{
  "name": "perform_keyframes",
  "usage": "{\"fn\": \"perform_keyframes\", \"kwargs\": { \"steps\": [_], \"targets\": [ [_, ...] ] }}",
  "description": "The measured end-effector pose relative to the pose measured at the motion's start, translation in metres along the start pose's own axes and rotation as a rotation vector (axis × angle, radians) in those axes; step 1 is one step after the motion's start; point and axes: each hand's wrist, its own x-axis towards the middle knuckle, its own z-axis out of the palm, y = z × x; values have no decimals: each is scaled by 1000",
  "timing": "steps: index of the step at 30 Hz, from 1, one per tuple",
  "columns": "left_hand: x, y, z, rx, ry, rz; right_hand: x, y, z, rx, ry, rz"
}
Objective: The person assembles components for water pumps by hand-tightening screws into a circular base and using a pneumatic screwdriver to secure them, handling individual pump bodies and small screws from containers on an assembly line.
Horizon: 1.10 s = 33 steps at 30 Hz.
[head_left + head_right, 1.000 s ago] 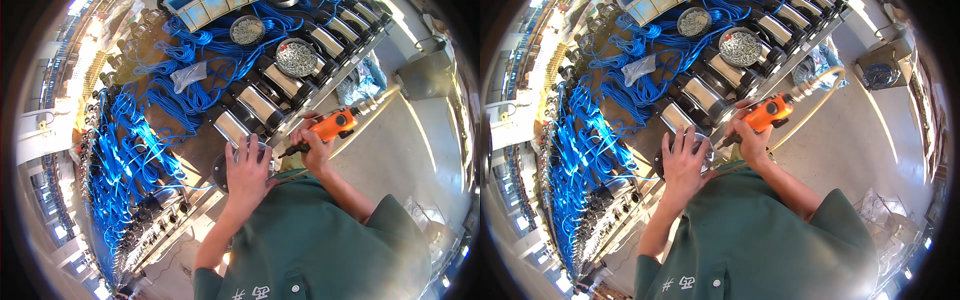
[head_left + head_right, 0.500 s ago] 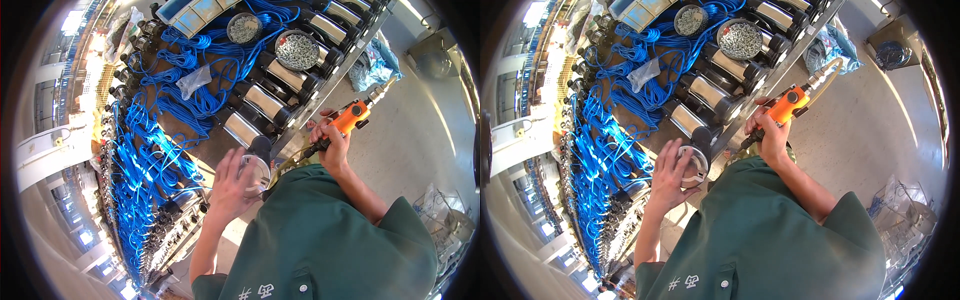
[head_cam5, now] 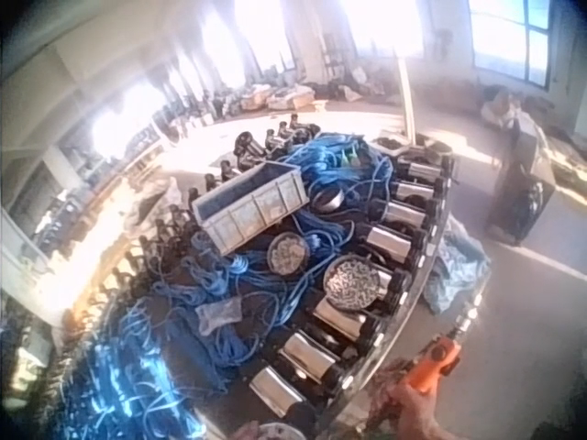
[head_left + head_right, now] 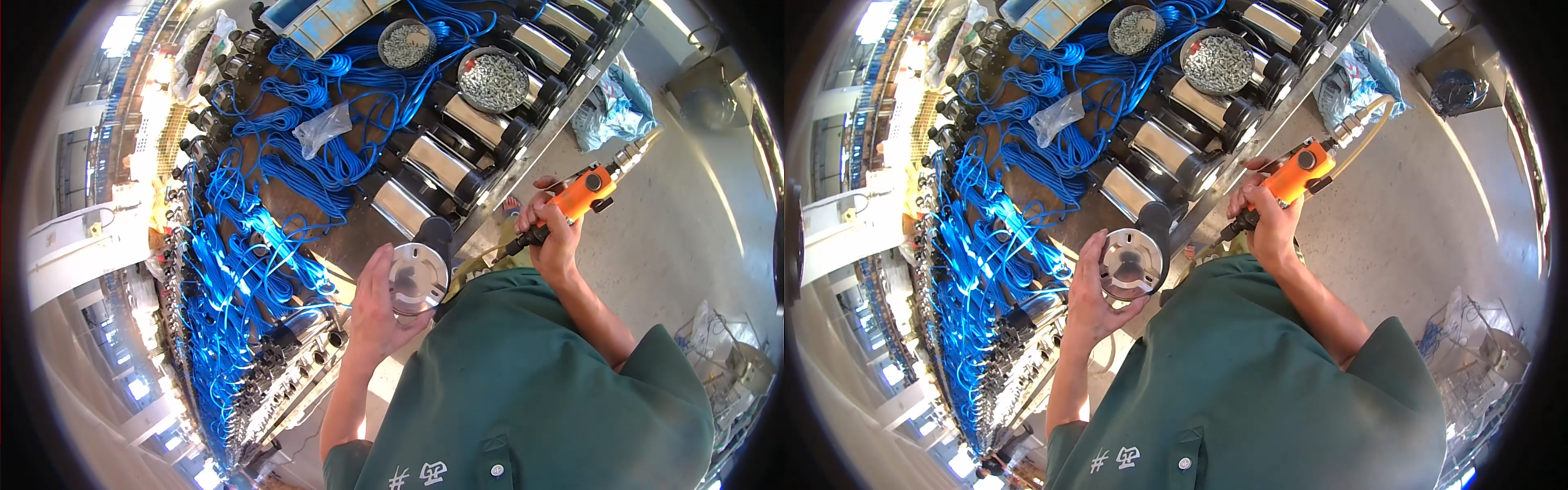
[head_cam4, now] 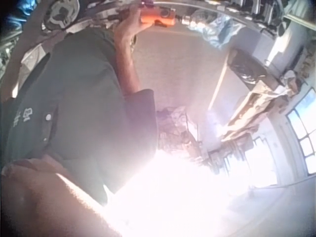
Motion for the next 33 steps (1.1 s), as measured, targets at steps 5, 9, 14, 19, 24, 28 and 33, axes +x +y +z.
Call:
{"fn": "perform_keyframes", "kwargs": {
  "steps": [5, 9, 14, 19, 24, 28, 33],
  "targets": [
    [-3, 2, 2, -41, 4, -43, -4, 1, -6, -6, 61, 12],
    [-3, 0, 5, 48, 57, 9, -2, -3, -11, -19, 91, 19],
    [-4, 3, 2, 9, 4, -83, 2, -8, -18, -17, 91, -5],
    [0, 2, 1, -10, -38, -93, 8, -10, -24, -17, 106, -17],
    [20, 15, -11, 64, 49, 6, 15, -16, -33, -36, 154, -51],
    [125, 43, -10, -15, 153, 222, 22, -18, -37, 35, 173, -116],
    [313, 45, 82, -4, -28, 446, 22, -21, -50, 76, 156, -199]
  ]
}}
